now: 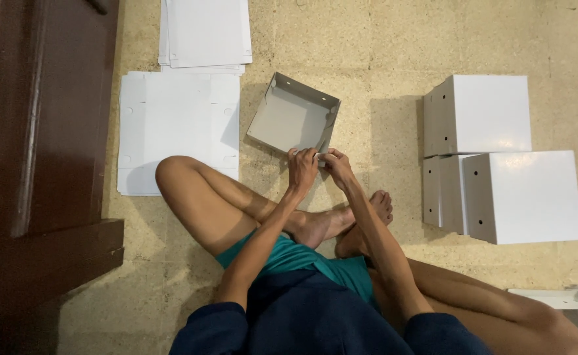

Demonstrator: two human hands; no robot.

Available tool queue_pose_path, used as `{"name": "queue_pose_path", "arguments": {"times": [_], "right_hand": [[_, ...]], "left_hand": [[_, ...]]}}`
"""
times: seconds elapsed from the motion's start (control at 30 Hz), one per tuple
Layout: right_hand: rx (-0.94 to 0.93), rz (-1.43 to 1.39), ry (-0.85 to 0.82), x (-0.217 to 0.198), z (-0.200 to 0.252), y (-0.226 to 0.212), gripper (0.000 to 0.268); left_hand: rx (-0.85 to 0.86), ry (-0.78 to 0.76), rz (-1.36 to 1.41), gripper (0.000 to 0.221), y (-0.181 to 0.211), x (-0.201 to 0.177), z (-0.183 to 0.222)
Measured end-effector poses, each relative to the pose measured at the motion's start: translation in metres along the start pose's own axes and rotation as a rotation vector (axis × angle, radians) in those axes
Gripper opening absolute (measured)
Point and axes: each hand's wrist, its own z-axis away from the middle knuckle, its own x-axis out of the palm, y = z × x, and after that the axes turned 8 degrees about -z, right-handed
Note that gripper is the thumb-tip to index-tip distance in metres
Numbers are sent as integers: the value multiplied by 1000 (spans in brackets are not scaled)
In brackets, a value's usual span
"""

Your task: Assembling cardboard boxes by folding flat sheets and tucking in flaps while sitting on the floor.

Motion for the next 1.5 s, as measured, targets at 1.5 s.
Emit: {"name": "queue_pose_path", "arguments": {"times": [1.5], "right_hand": [[-49,41,114,-4,-27,27,24]], "left_hand": [[189,48,-96,19,2,-27,-1]]}}
